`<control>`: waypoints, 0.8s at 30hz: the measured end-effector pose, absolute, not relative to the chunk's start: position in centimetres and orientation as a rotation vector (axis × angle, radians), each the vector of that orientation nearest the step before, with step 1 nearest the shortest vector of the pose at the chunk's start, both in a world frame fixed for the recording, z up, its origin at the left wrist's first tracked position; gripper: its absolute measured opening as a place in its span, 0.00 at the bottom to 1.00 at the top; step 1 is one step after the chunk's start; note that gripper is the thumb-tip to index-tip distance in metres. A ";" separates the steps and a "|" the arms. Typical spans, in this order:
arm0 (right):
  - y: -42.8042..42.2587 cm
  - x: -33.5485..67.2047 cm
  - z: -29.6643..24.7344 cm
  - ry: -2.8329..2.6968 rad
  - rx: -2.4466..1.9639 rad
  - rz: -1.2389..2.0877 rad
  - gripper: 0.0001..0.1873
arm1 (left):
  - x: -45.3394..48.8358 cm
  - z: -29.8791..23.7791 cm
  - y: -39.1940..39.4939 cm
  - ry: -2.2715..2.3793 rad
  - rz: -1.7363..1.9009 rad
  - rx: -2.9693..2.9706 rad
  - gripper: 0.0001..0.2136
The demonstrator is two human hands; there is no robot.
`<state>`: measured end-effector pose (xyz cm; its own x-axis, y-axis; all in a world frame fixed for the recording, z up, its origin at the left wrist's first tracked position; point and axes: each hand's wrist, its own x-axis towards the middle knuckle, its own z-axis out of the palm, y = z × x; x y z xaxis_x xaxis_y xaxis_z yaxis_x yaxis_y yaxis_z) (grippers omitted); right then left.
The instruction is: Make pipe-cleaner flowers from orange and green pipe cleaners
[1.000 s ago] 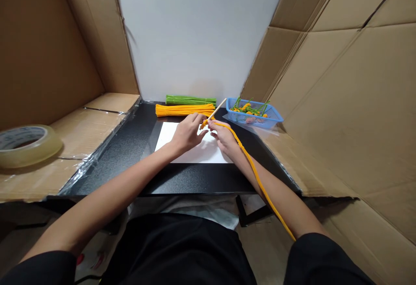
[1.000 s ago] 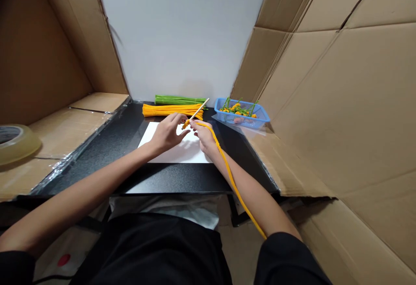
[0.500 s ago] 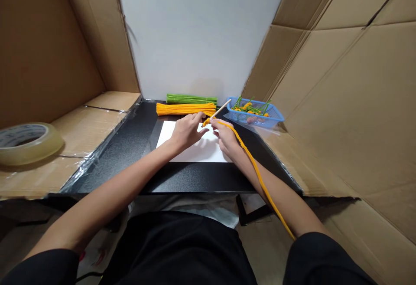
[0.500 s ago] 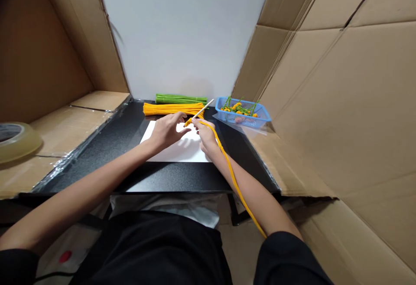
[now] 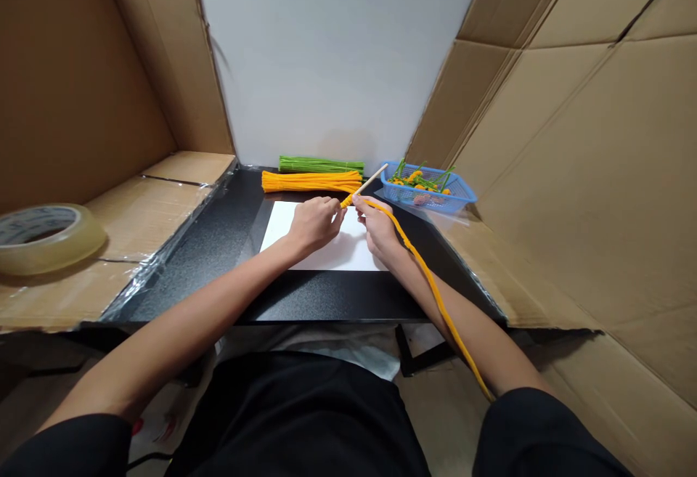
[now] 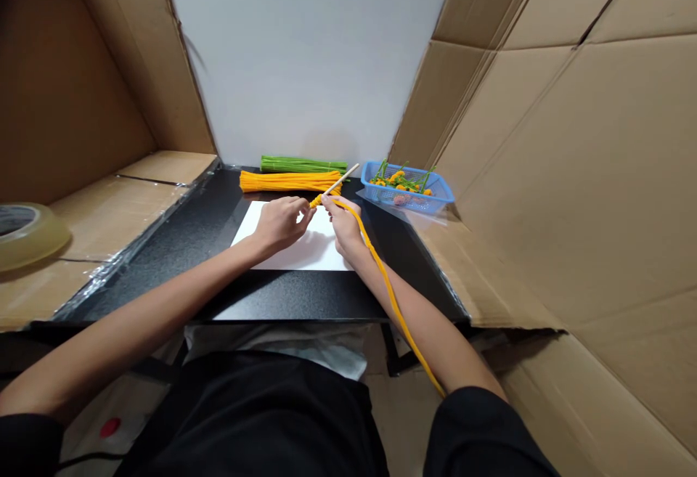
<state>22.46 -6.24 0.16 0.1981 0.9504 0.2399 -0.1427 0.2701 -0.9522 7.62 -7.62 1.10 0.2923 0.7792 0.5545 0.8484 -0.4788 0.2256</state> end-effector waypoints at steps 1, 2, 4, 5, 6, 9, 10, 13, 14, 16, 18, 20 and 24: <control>-6.3 22.4 0.2 -1.086 -0.965 0.968 0.18 | 7.6 1.1 -7.6 -1.546 -0.937 -2.430 0.13; -6.3 22.4 0.3 -1.105 -0.954 0.972 0.18 | 7.6 1.0 -7.6 -1.551 -0.937 -2.426 0.14; -6.4 22.5 0.4 -1.141 -0.944 0.992 0.18 | 7.6 0.8 -7.5 -1.562 -0.948 -2.425 0.15; -6.5 22.5 0.4 -1.151 -0.944 1.004 0.18 | 7.6 0.7 -7.5 -1.564 -0.956 -2.433 0.15; -6.5 22.5 0.4 -1.156 -0.944 1.016 0.18 | 7.6 0.7 -7.4 -1.562 -0.968 -2.448 0.15; -6.6 22.4 0.3 -1.198 -0.944 1.045 0.18 | 7.5 0.7 -7.1 -1.546 -1.060 -2.509 0.16; -6.7 22.2 0.2 -1.219 -0.944 1.055 0.18 | 7.4 0.8 -7.0 -1.544 -1.114 -2.525 0.18; -6.7 21.8 0.0 -1.230 -0.940 1.057 0.18 | 7.1 1.2 -6.7 -1.558 -1.249 -2.535 0.21; -6.7 21.8 0.0 -1.210 -0.935 1.050 0.18 | 7.0 1.3 -6.7 -1.561 -1.274 -2.523 0.20; -6.6 21.8 0.1 -1.156 -0.930 1.037 0.18 | 6.8 1.4 -6.7 -1.523 -1.299 -2.499 0.15; -6.6 22.0 0.3 -1.104 -0.948 1.033 0.17 | 6.8 1.3 -6.8 -1.428 -1.284 -2.499 0.13; -6.6 22.2 0.4 -1.065 -0.974 1.031 0.17 | 7.0 1.0 -6.9 -1.332 -1.232 -2.518 0.15; -6.9 22.0 0.3 -1.068 -0.967 1.073 0.18 | 7.5 0.5 -7.0 -1.352 -1.191 -2.484 0.07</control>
<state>21.99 -6.91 0.28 0.1306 0.9738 0.1860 -0.1909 0.2088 -0.9591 7.49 -6.95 0.49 0.3113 0.6840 0.6597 0.7409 -0.6094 0.2823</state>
